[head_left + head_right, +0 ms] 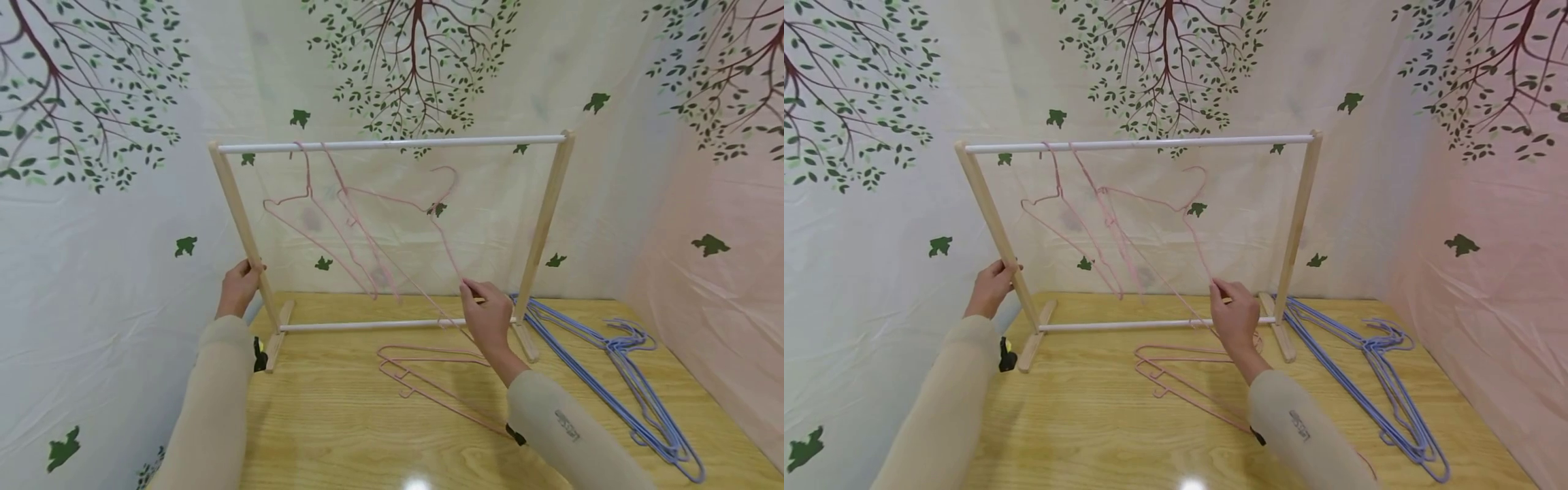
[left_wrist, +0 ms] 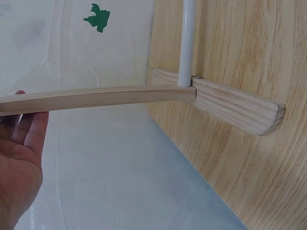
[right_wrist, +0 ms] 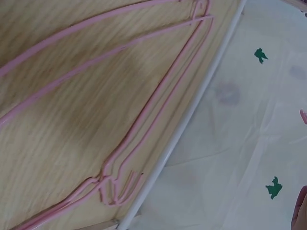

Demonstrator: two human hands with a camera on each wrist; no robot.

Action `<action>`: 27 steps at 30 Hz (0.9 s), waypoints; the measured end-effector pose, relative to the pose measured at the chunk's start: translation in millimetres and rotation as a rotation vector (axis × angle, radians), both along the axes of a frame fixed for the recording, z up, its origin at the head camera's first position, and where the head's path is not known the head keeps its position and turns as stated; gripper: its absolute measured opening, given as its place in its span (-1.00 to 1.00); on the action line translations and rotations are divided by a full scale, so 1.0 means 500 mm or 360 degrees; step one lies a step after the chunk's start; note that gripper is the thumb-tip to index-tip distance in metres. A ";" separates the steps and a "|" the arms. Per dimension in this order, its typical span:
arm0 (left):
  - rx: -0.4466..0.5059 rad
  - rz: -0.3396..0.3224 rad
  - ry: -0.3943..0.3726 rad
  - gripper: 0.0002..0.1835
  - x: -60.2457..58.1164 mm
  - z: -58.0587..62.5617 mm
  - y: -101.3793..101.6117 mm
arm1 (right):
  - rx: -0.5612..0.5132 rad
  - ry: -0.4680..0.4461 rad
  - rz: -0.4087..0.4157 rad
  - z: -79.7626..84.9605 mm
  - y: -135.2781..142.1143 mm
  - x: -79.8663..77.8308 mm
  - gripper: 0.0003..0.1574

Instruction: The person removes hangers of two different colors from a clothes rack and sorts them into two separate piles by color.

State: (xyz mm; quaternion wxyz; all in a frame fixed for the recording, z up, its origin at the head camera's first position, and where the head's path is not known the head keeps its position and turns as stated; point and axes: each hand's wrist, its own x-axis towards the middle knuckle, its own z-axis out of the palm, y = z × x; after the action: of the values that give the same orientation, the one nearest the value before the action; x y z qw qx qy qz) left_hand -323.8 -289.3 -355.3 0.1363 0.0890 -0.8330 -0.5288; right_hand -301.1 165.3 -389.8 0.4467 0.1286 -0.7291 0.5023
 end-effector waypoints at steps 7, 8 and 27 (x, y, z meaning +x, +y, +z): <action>0.0026 0.0008 0.0011 -0.42 0.001 -0.003 0.001 | -0.0020 0.0035 -0.0004 0.014 -0.042 -0.025 -0.87; 0.0030 0.0003 0.0013 -0.42 0.001 -0.004 0.001 | -0.0016 0.0030 -0.0023 0.015 -0.045 -0.027 -0.87; -0.0079 0.0038 0.0080 -0.41 0.017 0.012 0.010 | 0.0073 -0.0102 -0.0031 -0.023 0.044 -0.017 -0.83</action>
State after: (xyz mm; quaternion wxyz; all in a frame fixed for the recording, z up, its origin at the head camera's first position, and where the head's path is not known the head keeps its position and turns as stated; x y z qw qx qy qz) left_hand -315.5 -284.5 -349.4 0.1656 0.0821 -0.8411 -0.5083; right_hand -309.7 187.5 -401.1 0.4248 0.1157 -0.7556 0.4850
